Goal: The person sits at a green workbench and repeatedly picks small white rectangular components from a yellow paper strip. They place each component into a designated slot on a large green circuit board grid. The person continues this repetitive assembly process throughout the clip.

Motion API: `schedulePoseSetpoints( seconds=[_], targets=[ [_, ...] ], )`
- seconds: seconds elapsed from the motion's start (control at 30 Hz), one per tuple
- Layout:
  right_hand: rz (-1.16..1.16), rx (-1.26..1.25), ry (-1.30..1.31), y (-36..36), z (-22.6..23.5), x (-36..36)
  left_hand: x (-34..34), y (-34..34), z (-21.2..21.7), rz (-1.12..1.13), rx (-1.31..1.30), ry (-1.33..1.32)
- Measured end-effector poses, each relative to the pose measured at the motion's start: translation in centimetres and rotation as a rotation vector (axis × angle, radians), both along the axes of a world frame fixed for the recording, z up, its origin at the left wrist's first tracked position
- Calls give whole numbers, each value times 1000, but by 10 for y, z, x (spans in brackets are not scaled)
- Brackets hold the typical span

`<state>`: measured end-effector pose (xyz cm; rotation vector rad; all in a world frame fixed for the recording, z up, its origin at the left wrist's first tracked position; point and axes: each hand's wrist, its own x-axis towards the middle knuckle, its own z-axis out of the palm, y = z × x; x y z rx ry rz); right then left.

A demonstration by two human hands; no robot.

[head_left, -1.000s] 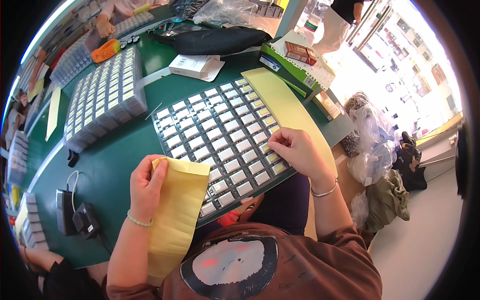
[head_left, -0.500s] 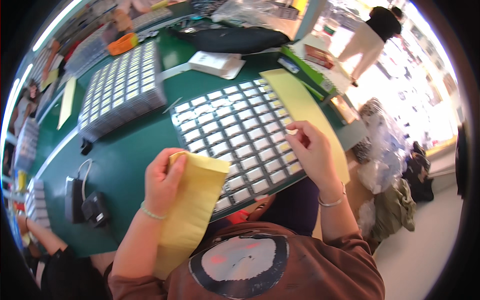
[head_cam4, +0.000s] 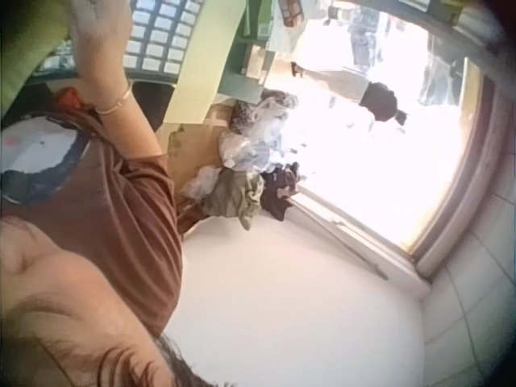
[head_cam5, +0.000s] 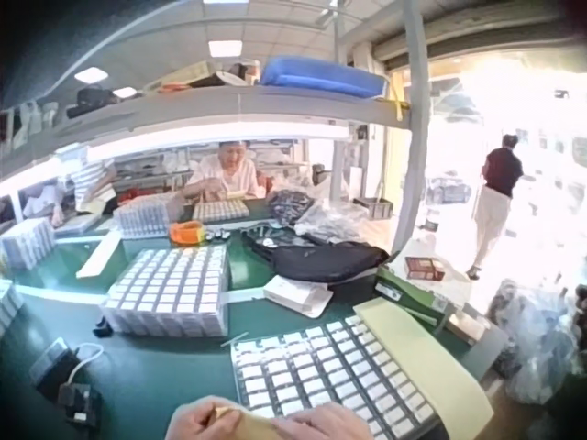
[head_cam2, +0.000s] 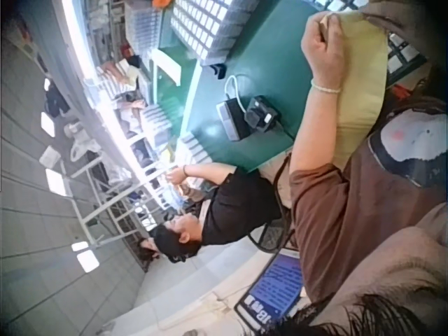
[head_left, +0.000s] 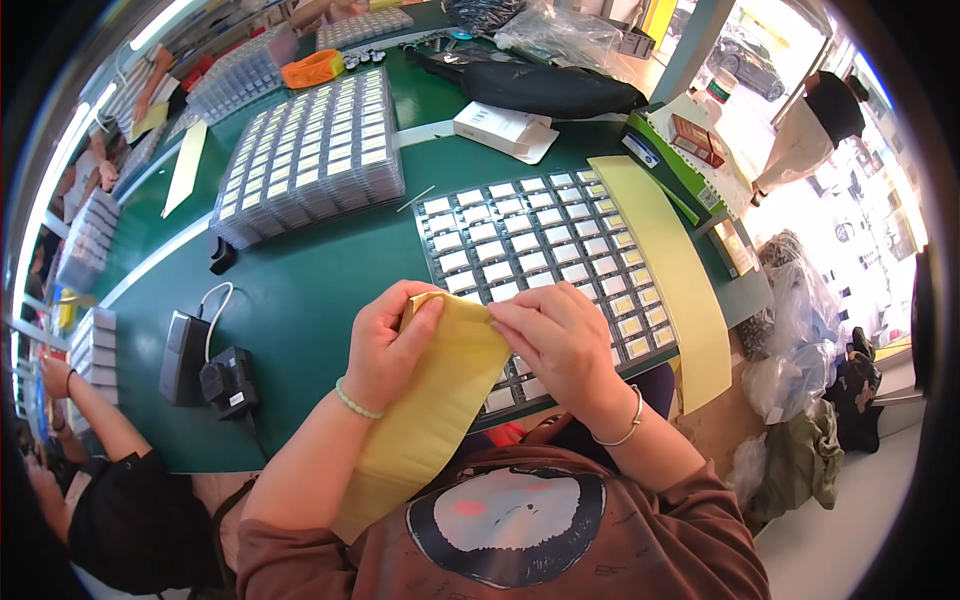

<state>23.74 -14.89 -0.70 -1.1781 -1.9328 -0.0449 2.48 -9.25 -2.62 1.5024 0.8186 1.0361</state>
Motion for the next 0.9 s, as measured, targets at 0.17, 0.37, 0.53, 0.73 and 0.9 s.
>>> schedulePoseSetpoints(
  seconds=[0.17,0.37,0.53,0.73,0.9],
  targets=[
    [35,66,-62,-5,-1,3,3,1,1,31,-51,38],
    [-60,-200,691,-11,20,38,0,2,-2,30,-62,50],
    [-315,-569,581,-5,5,123,5,3,-3,-2,-75,21],
    [-246,-647,515,-3,0,128,1,7,-5,-27,-71,63],
    [-263,-693,490,-3,2,130,2,6,-4,7,-87,65]
  ],
)
